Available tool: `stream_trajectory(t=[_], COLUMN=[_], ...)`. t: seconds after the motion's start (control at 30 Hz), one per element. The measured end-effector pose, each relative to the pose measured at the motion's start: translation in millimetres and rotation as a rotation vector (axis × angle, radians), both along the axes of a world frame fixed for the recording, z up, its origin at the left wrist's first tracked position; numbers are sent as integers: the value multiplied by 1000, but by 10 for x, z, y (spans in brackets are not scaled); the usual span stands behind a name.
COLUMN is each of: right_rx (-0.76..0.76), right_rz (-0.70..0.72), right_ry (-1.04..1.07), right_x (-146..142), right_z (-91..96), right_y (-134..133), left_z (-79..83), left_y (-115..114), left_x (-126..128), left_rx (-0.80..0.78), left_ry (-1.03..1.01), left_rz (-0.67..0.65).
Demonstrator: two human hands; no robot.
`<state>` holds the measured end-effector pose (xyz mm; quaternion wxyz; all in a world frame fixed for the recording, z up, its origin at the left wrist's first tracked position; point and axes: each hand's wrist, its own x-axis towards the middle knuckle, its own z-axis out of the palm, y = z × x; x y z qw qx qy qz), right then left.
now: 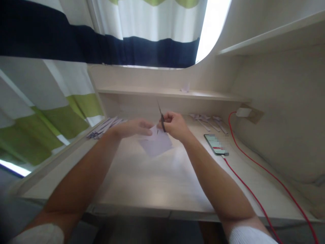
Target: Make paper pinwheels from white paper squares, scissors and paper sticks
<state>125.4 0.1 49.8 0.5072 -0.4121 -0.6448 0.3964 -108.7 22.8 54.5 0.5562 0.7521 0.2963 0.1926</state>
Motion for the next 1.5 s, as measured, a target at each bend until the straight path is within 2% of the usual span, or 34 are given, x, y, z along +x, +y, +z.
stream_trajectory(t=[0.1,0.2,0.27,0.37,0.43,0.5,0.6,0.7,0.87,1.03,1.2,1.33,1.43,1.5], right_rx=[-38,-81,-121,-195,-310,-465,-600,-677,-805,-789,-793,-661,-506,-412], right_rz=[3,18,41,40,70,197,278,276,373,398,440,312,171,127], right_ry=[-49,-116,-183,-331,-529,-737,-923,-1053,-1207,-1238,-1247,-1309,-1412,-1455], right_x=[-236,-323,-247,42,250,362,255,-73,-557,-739,-686,-607,-574,-557], right_z=[-215,-361,-409,-435,-447,-461,-490,-547,-657,-696,-652,-649,-700,-734], right_y=[-22,-124,-227,-344,-327,-223,41,358,789,1021,1198,1269,1222,1159], left_z=[-368,-664,-794,-916,-980,-1044,-1139,-1226,-1387,-1499,-1507,-1481,-1470,-1474], left_y=[-75,-249,-389,-566,-639,-676,-687,-671,-558,-300,-177,-211,-243,-255], left_x=[11,-29,-105,-306,-471,-615,-730,-716,-533,-461,-491,-488,-483,-474], left_rx=[-52,-62,-61,-56,-53,-47,-58,-94,-139,-161,-209,-239,-239,-238], left_ry=[-2,-7,-16,-47,-87,-144,-216,-245,-246,-258,-262,-240,-222,-218], left_rz=[85,138,180,281,381,495,603,614,562,533,458,397,377,381])
